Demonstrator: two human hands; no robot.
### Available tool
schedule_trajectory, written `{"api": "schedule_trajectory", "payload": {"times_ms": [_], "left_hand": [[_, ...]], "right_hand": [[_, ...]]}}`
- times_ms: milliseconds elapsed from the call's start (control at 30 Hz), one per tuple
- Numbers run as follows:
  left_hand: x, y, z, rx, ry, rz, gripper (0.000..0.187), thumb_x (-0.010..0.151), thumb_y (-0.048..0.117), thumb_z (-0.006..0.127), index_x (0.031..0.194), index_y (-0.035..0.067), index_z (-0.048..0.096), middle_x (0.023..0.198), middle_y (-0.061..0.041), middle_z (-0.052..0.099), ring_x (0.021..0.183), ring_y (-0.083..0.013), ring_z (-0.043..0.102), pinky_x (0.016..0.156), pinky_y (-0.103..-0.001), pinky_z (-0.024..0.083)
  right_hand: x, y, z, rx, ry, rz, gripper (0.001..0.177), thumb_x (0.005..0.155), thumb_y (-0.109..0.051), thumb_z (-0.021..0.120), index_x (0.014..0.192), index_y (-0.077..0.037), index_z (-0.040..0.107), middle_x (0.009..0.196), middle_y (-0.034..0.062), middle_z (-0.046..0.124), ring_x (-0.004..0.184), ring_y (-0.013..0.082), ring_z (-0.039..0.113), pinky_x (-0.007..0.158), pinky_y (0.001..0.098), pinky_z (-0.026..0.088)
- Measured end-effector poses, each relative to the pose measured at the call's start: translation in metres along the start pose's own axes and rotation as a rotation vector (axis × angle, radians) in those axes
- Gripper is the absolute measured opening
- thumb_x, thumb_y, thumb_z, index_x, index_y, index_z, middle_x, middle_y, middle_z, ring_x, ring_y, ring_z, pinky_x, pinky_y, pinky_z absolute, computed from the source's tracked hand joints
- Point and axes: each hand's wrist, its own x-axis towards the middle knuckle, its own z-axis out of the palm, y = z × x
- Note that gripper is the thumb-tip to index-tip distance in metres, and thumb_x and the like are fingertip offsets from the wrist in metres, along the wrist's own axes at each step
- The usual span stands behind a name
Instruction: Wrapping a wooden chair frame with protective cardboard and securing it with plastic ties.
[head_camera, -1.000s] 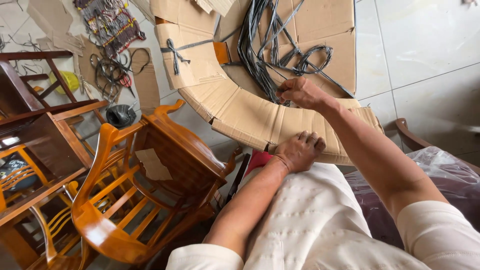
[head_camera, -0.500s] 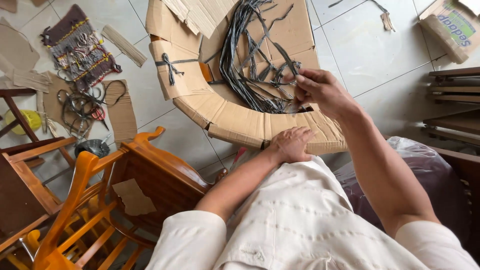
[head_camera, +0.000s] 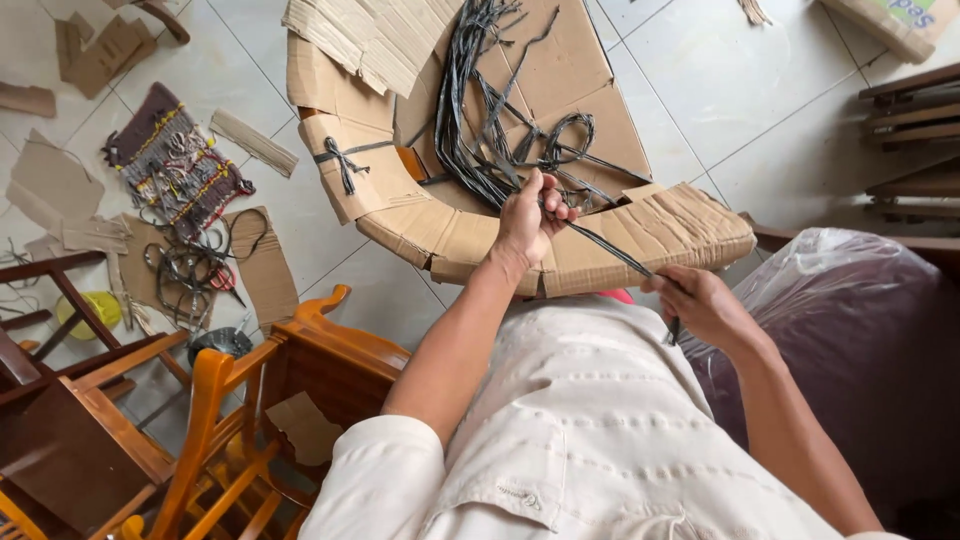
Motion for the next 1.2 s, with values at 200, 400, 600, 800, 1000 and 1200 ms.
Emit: {"api": "schedule_trajectory", "payload": {"times_ms": [200, 400, 600, 800, 1000, 1200], "left_hand": [[-0.004, 0.007, 0.015, 0.138, 0.045, 0.105, 0.033, 0.103, 0.043, 0.057, 0.091, 0.012, 0.059, 0.057, 0.0, 0.05, 0.045, -0.0149, 0.061, 0.055, -0.038, 0.067], [0.004, -0.004, 0.023, 0.243, 0.002, 0.196, 0.033, 0.101, 0.045, 0.063, 0.093, 0.014, 0.057, 0.057, 0.0, 0.052, 0.044, -0.0134, 0.061, 0.054, -0.039, 0.067], [-0.008, 0.012, 0.024, 0.336, -0.013, 0.288, 0.044, 0.107, 0.049, 0.045, 0.087, 0.012, 0.057, 0.053, 0.004, 0.037, 0.038, -0.008, 0.045, 0.037, -0.025, 0.051], [-0.015, 0.012, 0.02, 0.381, -0.028, 0.341, 0.047, 0.108, 0.051, 0.044, 0.086, 0.012, 0.058, 0.053, 0.004, 0.036, 0.038, -0.0064, 0.04, 0.033, -0.022, 0.043], [-0.016, 0.008, 0.013, 0.399, -0.028, 0.364, 0.045, 0.109, 0.048, 0.045, 0.086, 0.011, 0.057, 0.052, 0.003, 0.036, 0.036, -0.0073, 0.04, 0.032, -0.022, 0.041], [-0.007, 0.003, 0.003, 0.412, -0.033, 0.387, 0.045, 0.108, 0.049, 0.046, 0.085, 0.011, 0.058, 0.051, 0.002, 0.038, 0.035, -0.008, 0.042, 0.03, -0.021, 0.04]], "right_hand": [[-0.027, 0.077, -0.006, 0.031, 0.197, 0.06, 0.031, 0.11, -0.018, 0.055, 0.104, 0.008, 0.072, 0.062, 0.0142, 0.059, 0.071, 0.0306, 0.071, 0.07, 0.0427, 0.054], [-0.034, 0.133, 0.003, -0.22, 0.263, 0.211, 0.028, 0.107, -0.026, 0.058, 0.098, -0.009, 0.079, 0.068, 0.0099, 0.074, 0.066, 0.028, 0.068, 0.063, 0.0403, 0.05], [-0.03, 0.178, 0.019, -0.162, 0.27, 0.247, 0.03, 0.108, -0.025, 0.058, 0.102, -0.006, 0.08, 0.07, 0.0126, 0.076, 0.068, 0.0295, 0.068, 0.061, 0.0399, 0.049], [-0.026, 0.182, 0.029, -0.112, 0.252, 0.239, 0.029, 0.105, -0.02, 0.058, 0.098, -0.005, 0.081, 0.068, 0.0143, 0.075, 0.061, 0.0263, 0.062, 0.058, 0.0355, 0.045], [-0.026, 0.183, 0.037, -0.061, 0.266, 0.232, 0.027, 0.105, -0.017, 0.058, 0.099, -0.004, 0.081, 0.065, 0.0148, 0.071, 0.057, 0.0235, 0.055, 0.055, 0.032, 0.04], [-0.025, 0.185, 0.041, -0.076, 0.274, 0.237, 0.026, 0.104, -0.018, 0.059, 0.1, -0.004, 0.081, 0.066, 0.0152, 0.072, 0.057, 0.0232, 0.054, 0.055, 0.0319, 0.039]]}}
